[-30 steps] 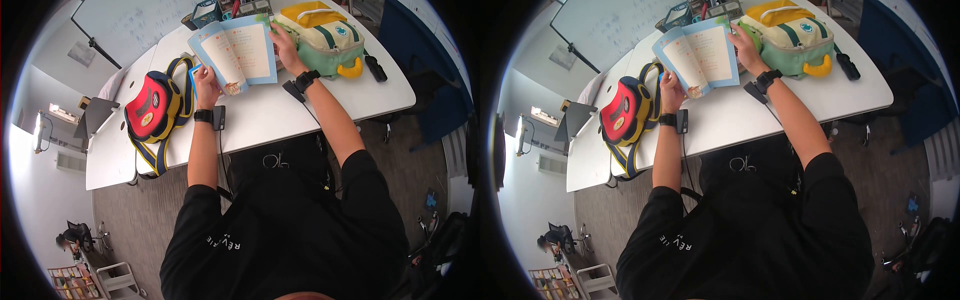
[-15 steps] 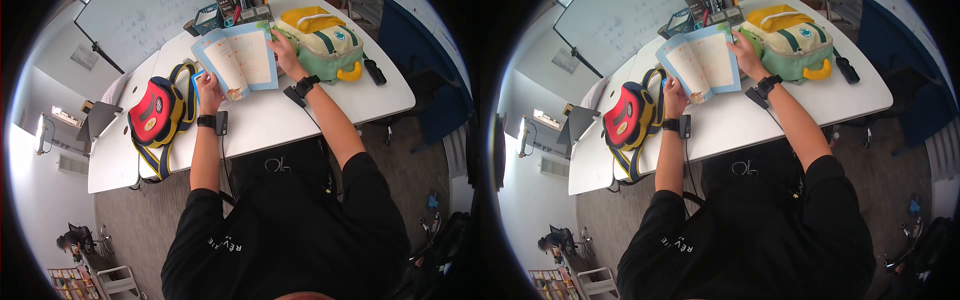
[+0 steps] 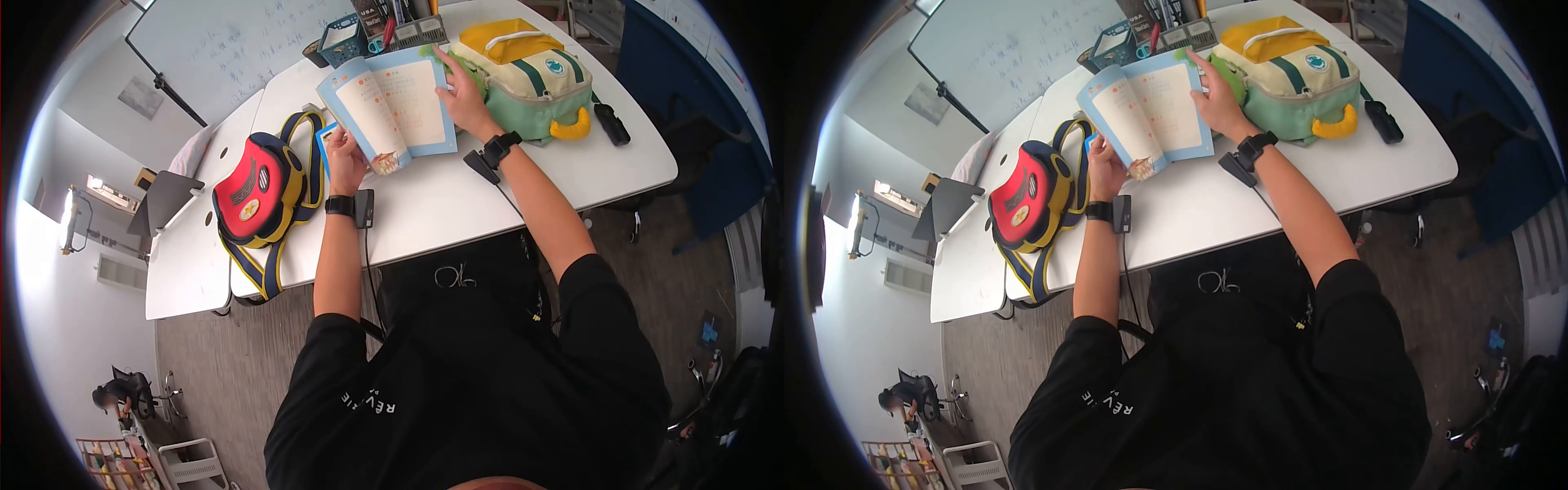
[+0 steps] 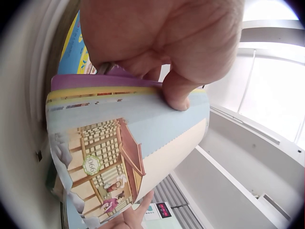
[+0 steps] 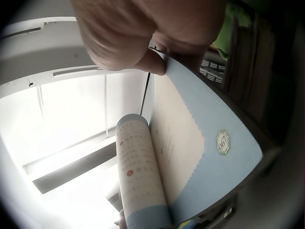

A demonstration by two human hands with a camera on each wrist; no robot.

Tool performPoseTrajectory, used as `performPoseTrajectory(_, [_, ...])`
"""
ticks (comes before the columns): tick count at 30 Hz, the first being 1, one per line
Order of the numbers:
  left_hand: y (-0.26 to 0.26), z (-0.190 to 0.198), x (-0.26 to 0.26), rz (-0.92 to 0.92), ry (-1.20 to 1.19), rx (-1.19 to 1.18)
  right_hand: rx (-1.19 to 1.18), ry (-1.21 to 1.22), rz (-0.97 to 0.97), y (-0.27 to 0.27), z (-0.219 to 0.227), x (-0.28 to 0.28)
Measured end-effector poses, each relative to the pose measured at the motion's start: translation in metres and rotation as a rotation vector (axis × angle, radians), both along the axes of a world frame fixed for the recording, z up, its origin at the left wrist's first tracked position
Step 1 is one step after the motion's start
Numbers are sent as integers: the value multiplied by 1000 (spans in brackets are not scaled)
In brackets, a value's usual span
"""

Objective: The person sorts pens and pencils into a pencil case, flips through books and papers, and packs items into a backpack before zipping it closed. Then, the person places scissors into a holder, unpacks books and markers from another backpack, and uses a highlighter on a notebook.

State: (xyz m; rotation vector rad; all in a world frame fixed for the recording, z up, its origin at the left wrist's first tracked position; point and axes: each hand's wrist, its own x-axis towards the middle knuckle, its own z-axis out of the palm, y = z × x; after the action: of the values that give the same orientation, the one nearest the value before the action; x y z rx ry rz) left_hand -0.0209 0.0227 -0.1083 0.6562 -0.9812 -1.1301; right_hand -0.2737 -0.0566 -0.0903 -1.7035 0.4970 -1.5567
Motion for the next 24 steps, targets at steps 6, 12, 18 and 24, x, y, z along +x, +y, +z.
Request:
performPoseTrajectory(6, [-9,-16,20,-232,-36,-147,76,-33,66,-8,-9,1])
performPoseTrajectory(12, [-2,-5,6,15,-19,10,310,-278,212,-7,-4,-2])
performPoseTrajectory(18, [-9,-20,19,-109,-14,-67,183,-117,144,-1,-5,1])
performPoseTrajectory(24, [-4,-6,5,-31,-3,-9,79,-82,87,-12,-12,3])
